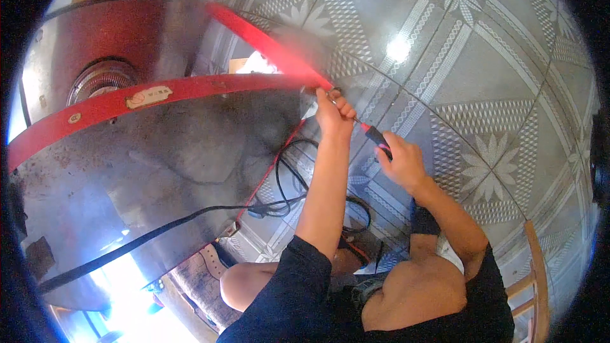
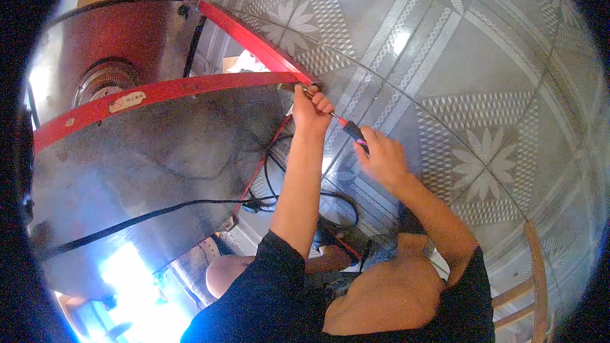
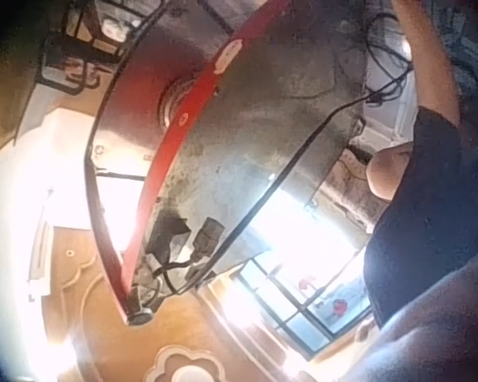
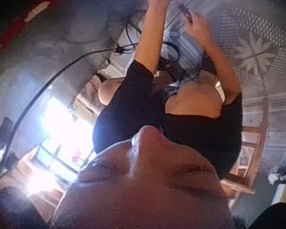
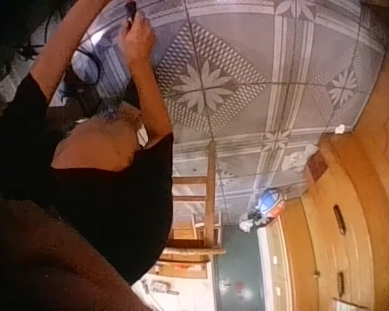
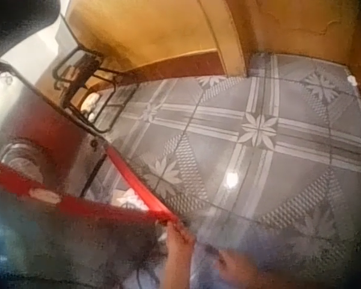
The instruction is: The person uses a screwdriver to tighten a screw on the corner of a red metal frame and then secures a metal bracket to a surface.
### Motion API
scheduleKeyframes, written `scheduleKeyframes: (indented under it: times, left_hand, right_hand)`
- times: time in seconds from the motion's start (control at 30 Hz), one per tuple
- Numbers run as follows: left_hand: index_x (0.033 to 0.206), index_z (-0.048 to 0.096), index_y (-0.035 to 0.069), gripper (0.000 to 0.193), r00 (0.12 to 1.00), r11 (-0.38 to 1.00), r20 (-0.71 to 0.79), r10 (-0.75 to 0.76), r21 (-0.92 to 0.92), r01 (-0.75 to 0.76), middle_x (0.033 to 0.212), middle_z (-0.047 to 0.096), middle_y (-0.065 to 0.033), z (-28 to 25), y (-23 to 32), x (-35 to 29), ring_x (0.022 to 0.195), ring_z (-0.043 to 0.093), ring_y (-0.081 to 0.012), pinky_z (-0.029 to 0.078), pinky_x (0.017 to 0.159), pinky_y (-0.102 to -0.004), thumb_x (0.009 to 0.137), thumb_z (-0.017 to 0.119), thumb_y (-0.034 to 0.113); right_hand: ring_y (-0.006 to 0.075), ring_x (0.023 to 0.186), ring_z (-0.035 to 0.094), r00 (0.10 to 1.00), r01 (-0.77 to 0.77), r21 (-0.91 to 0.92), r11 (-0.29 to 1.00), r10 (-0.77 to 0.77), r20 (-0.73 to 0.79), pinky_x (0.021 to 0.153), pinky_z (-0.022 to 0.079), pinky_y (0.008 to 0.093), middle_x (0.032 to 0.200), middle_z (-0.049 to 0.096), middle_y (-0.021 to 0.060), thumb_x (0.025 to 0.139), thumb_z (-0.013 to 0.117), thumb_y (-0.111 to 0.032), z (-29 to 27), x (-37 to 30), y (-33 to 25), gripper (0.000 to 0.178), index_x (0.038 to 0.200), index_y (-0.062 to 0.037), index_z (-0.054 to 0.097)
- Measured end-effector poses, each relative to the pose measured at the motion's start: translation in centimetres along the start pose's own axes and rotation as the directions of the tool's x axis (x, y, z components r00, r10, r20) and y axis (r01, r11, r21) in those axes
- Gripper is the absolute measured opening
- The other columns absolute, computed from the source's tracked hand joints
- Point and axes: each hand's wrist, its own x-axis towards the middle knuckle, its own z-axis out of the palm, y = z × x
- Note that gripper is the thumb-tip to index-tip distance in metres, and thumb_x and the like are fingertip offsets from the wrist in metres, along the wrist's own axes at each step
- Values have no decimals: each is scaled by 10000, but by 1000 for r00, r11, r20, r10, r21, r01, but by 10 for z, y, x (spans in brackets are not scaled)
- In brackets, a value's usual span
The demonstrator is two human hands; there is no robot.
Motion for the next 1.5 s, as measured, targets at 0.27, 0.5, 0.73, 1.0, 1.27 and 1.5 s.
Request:
scheduleKeyframes:
  times: [0.27,0.5,0.73,1.0,1.27,1.5]
  left_hand:
    - [733,431,107,254,989,998,142,-39,53,32,502,215,51,-13,-3,-4,415,188,-73,181,386,-233,888,390,305]
    - [804,465,88,228,950,1000,312,-19,10,17,547,325,26,-21,-3,-10,464,298,-94,270,429,-232,891,389,285]
    - [983,513,42,212,992,987,-20,127,104,-125,742,538,-49,-13,4,-20,692,522,-191,453,663,-356,856,442,196]
    - [732,580,47,81,298,-713,783,547,622,-324,750,545,-83,-3,11,-45,727,504,-252,410,628,-357,703,543,113]
    - [643,627,91,110,507,-951,818,-273,-149,-271,697,570,-55,23,67,-14,764,536,-214,454,605,-328,657,530,140]
    - [640,628,94,100,573,-843,621,-535,-351,-407,660,605,-62,52,77,4,703,600,-224,491,561,-342,665,541,138]
  right_hand:
    - [157,443,474,966,-217,415,883,131,224,342,349,280,650,510,60,827,471,-301,-7,-3,-12,352,1061,-38,451]
    - [225,475,508,990,122,-295,948,-137,-30,395,389,329,682,530,85,811,491,-269,2,-2,-10,284,988,-47,482]
    - [242,554,546,873,211,-548,809,-409,-267,517,422,355,608,540,65,757,583,-246,18,-9,-35,276,939,-41,548]
    - [92,539,477,970,-218,193,957,235,-68,477,400,242,609,498,-23,809,538,-286,-9,-3,-4,278,874,-16,568]
    - [87,437,446,940,-341,399,851,300,163,334,321,210,639,517,23,844,495,-288,3,-9,-23,238,918,-62,496]
    - [76,423,432,967,-247,321,914,213,138,373,313,218,562,504,20,851,470,-261,-6,4,-3,203,860,-65,519]
